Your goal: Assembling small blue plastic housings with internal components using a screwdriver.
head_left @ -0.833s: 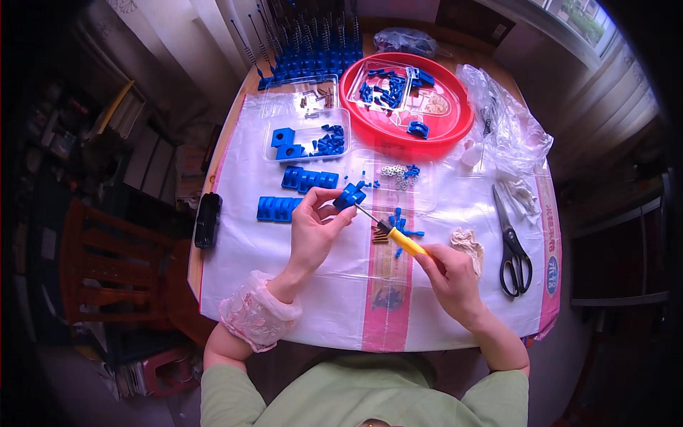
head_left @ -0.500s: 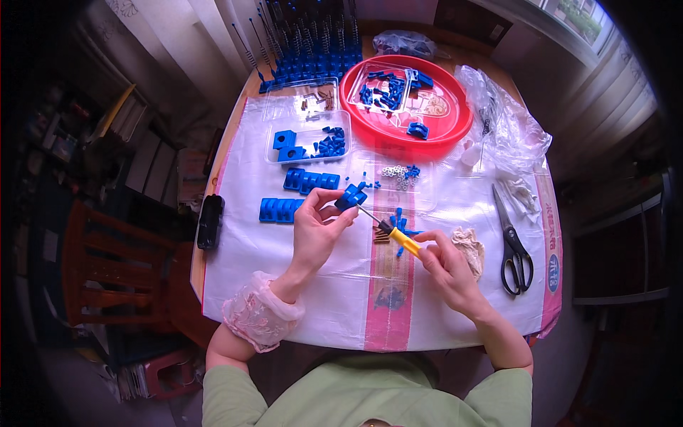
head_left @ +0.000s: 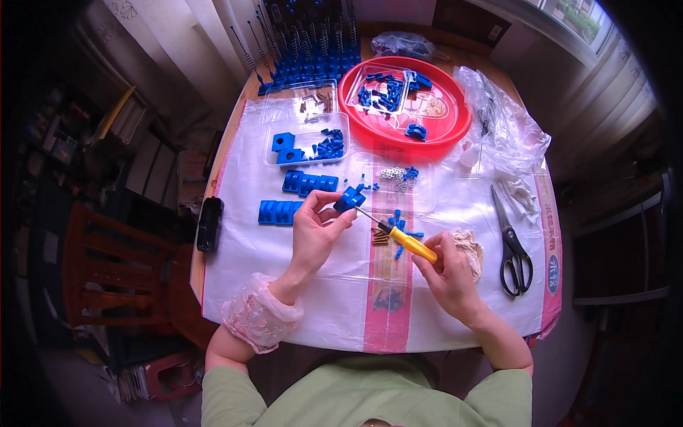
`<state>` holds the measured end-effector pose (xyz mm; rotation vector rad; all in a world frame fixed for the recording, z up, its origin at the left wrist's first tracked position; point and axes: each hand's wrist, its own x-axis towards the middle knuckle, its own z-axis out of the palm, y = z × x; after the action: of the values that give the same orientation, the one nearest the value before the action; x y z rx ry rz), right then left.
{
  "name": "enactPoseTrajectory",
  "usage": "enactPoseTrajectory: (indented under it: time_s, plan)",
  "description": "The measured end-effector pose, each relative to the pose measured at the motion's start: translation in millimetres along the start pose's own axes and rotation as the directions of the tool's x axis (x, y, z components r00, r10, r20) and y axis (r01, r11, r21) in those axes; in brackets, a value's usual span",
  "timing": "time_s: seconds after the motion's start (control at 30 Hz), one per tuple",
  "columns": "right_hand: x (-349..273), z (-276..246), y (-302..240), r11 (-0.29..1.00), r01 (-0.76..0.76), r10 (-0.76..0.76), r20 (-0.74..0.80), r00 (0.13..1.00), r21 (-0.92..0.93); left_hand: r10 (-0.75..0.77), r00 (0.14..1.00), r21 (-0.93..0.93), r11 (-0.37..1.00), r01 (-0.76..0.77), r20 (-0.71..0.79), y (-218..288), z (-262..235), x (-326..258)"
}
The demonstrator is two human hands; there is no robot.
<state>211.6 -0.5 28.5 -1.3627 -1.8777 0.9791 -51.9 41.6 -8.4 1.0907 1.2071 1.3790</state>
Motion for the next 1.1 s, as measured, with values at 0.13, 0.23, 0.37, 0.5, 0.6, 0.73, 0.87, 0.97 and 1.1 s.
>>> enactPoseTrajectory:
  time_s: [0.13,0.23,0.37,0.5,0.6,0.73,0.87,0.97,1.1]
  plan:
    - [0.9,-3.7,1.4,0.979,0.115,-0.118,-0.007,0.993,-0.168,0.002,1.0,-0.026,1.0,-0.002,-0.004,-0.7,0.0,0.7]
    - [1.6,-2.4,8.0,0.969,0.17,-0.177,-0.025,0.984,-0.18,-0.006,1.0,-0.023,1.0,0.006,-0.006,0.1,-0.1,1.3]
    - [3.7,-1.4,12.8,0.997,0.063,-0.064,-0.013,0.998,-0.037,-0.004,1.0,-0.029,1.0,0.005,0.012,0.5,0.9,0.8]
    - [4.3,-4.5,5.3,0.993,-0.103,0.099,0.064,0.993,0.065,-0.008,1.0,-0.027,1.0,0.008,0.015,-0.3,0.3,0.0]
    - [5.3,-2.4,15.7,0.976,-0.124,0.112,0.078,0.991,0.178,-0.008,1.0,-0.019,1.0,0.009,0.016,0.6,0.9,0.3]
    - [4.1,-3.3,17.6,0.975,-0.111,0.089,0.118,0.989,0.192,-0.011,1.0,-0.015,1.0,0.011,0.005,-0.7,0.7,1.7]
    - [1.4,-4.4,0.1,0.972,-0.096,0.065,0.146,0.987,0.214,-0.015,1.0,-0.022,1.0,0.014,-0.014,-1.5,-1.0,2.2]
    - [0.6,-4.8,-3.4,0.983,-0.046,0.03,0.093,0.995,0.179,-0.002,1.0,-0.028,1.0,0.002,-0.007,-3.1,0.0,2.8]
    - [-0.1,-2.7,1.9,0.992,-0.027,0.02,0.056,0.998,0.122,-0.015,1.0,-0.018,1.0,0.015,0.003,-2.5,0.2,2.2]
